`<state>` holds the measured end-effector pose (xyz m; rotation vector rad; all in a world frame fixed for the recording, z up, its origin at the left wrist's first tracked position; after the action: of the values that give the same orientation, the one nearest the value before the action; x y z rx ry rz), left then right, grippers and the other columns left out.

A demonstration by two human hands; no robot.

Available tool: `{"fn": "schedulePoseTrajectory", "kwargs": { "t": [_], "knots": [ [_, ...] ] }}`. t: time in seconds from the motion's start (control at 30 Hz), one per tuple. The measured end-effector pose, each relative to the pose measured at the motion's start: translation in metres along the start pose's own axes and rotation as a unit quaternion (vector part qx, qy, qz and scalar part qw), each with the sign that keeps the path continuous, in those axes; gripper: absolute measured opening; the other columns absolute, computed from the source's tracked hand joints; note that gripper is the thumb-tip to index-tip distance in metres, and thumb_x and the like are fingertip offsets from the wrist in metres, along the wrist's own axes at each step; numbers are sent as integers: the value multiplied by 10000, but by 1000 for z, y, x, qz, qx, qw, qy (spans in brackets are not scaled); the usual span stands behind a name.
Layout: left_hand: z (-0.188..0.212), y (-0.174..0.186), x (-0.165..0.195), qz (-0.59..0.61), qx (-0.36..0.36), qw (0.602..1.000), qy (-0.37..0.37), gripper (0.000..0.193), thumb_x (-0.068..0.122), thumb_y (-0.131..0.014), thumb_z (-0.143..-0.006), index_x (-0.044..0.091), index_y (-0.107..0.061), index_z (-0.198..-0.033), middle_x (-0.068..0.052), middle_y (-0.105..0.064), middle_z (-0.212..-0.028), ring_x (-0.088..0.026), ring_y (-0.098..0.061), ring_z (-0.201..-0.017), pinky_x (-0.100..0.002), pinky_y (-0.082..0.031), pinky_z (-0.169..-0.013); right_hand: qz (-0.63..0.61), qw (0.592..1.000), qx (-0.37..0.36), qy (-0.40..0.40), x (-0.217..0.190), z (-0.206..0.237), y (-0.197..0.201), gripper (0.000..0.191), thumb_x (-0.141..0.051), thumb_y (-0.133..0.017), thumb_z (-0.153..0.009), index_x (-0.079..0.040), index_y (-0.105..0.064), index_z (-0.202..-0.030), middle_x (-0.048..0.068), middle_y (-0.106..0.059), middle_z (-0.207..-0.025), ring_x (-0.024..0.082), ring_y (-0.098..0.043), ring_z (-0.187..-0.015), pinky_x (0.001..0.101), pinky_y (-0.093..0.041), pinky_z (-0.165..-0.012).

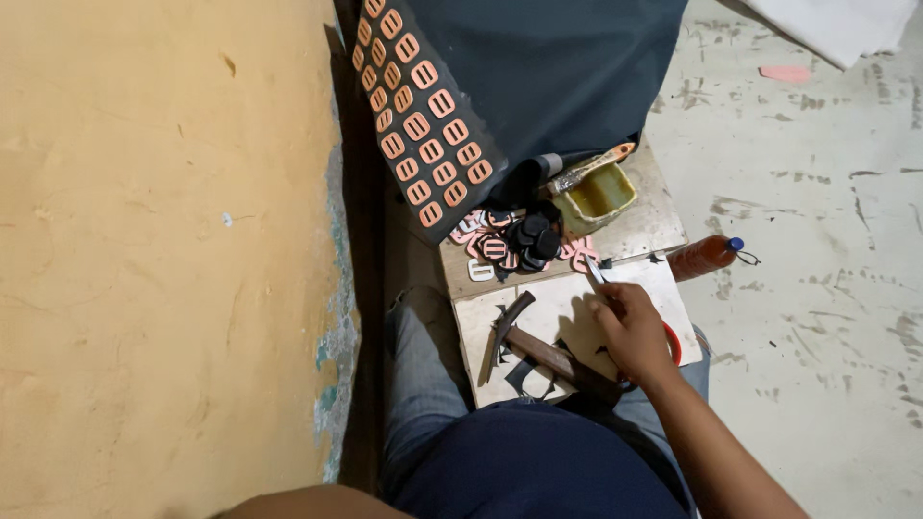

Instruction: The person uses a hammer to press small black plastic pieces on a small table, then switches to red-handled scissors to cut individual shapes from a black sheet with pink outlines. The cut pieces are placed on the table.

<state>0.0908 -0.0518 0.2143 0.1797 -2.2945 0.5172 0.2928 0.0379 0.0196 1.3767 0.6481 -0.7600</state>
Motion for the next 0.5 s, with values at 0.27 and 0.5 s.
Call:
{"fn": "schedulePoseTrajectory", "kwargs": {
  "t": [0.27,0.5],
  "knots": [
    [3,20,-62,-43,81,988,123,321,192,-640,-985,76,-668,-1282,-76,-750,-1182,-176,-720,-1057,-307,-561,-958,219,970,16,107,43,39,24,405,-157,-753,-760,-71,-706,-1153,151,-659,-1153,353,-627,-1061,429,-513,-896],
    [83,196,-108,139,648,728,177,391,260,-617,-960,44,-575,-1283,-106,-721,-1033,-249,-680,-958,-404,-560,-800,237,971,20,17,64,40,33,591,-290,-780,-774,-110,-624,-1315,174,-649,-1135,362,-625,-1064,451,-504,-902]
  ]
}}
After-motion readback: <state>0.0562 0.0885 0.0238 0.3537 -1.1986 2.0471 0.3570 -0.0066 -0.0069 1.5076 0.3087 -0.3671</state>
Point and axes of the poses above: each hand's wrist, its own z-axis away from the middle knuckle, its own y-axis out of the back of the hand, x = y × z, the point moved 3 cm from there along -z, towards the middle knuckle
